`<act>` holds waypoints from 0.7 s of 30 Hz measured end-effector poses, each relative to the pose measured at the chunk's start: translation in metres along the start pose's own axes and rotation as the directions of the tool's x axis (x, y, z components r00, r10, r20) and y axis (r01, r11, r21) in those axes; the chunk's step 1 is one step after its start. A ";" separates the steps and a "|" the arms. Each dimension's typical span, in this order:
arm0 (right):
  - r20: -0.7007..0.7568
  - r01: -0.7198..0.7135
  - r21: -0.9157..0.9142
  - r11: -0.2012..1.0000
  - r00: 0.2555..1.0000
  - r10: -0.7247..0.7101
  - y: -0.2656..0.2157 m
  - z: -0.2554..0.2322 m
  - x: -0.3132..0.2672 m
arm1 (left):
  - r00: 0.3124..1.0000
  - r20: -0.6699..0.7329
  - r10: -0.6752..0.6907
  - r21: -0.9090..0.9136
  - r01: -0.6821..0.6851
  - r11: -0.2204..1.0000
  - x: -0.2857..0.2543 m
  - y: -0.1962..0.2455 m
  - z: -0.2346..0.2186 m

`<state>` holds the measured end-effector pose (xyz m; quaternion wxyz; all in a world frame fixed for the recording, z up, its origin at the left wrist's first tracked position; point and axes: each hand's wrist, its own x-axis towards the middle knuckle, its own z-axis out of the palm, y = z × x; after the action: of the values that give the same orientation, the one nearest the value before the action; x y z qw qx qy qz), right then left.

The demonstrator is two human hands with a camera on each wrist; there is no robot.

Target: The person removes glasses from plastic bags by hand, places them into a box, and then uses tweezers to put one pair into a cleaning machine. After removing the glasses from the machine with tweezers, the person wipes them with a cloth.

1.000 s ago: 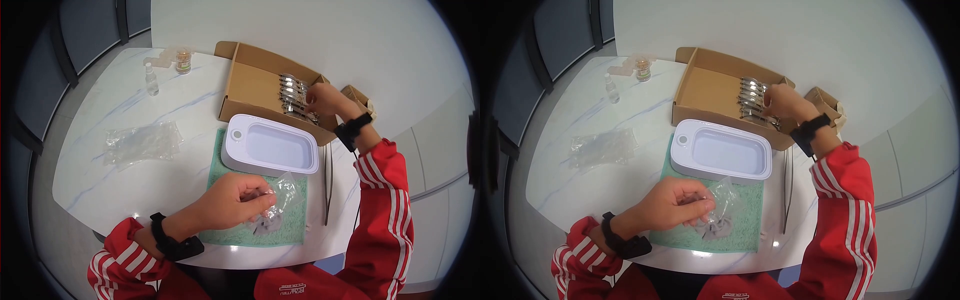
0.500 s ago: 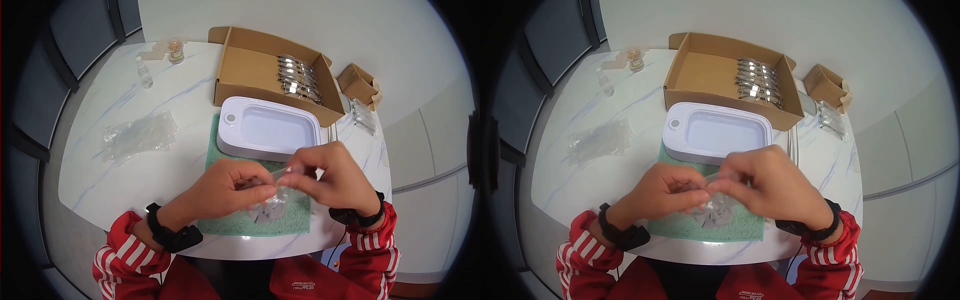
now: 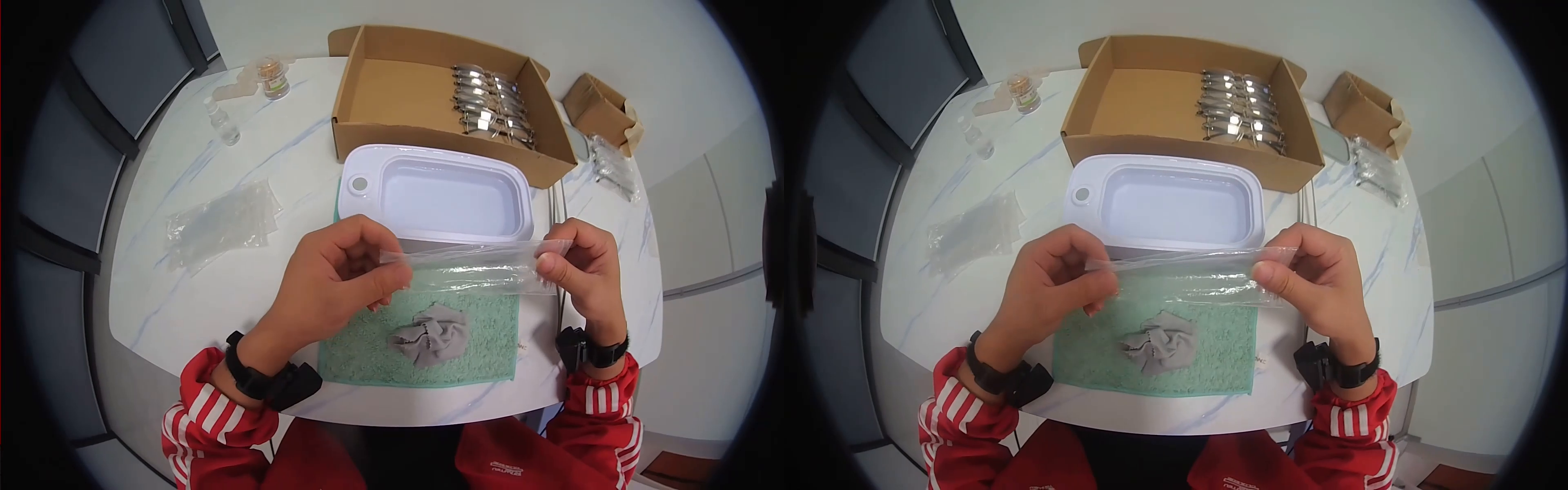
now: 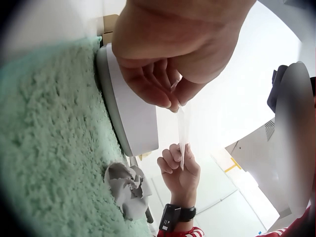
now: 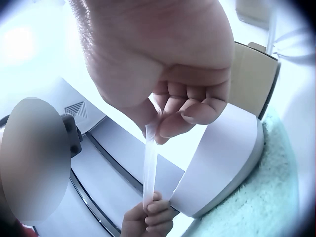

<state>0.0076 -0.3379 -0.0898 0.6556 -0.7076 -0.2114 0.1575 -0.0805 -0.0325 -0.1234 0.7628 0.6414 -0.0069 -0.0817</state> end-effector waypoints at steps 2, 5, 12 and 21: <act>0.014 -0.050 -0.014 0.999 0.999 0.050 0.001 0.001 -0.002 | 0.999 0.001 0.040 -0.012 -0.040 0.999 -0.001 0.001 0.000; 0.065 -0.064 0.019 0.998 0.996 0.062 0.008 0.001 -0.004 | 0.997 0.072 -0.003 -0.095 0.010 0.995 -0.003 0.004 0.007; 0.063 -0.059 0.000 0.998 0.996 0.059 0.015 -0.004 -0.002 | 0.995 0.071 -0.064 0.046 0.061 0.997 -0.004 0.003 0.004; 0.064 -0.104 0.065 0.992 0.993 0.100 0.018 -0.002 -0.001 | 0.999 -0.003 0.040 -0.010 -0.040 0.999 -0.004 0.001 0.006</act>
<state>0.0095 -0.3413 -0.1074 0.6637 -0.6896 -0.1894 0.2195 -0.0845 -0.0375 -0.1209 0.7676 0.6373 -0.0183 -0.0658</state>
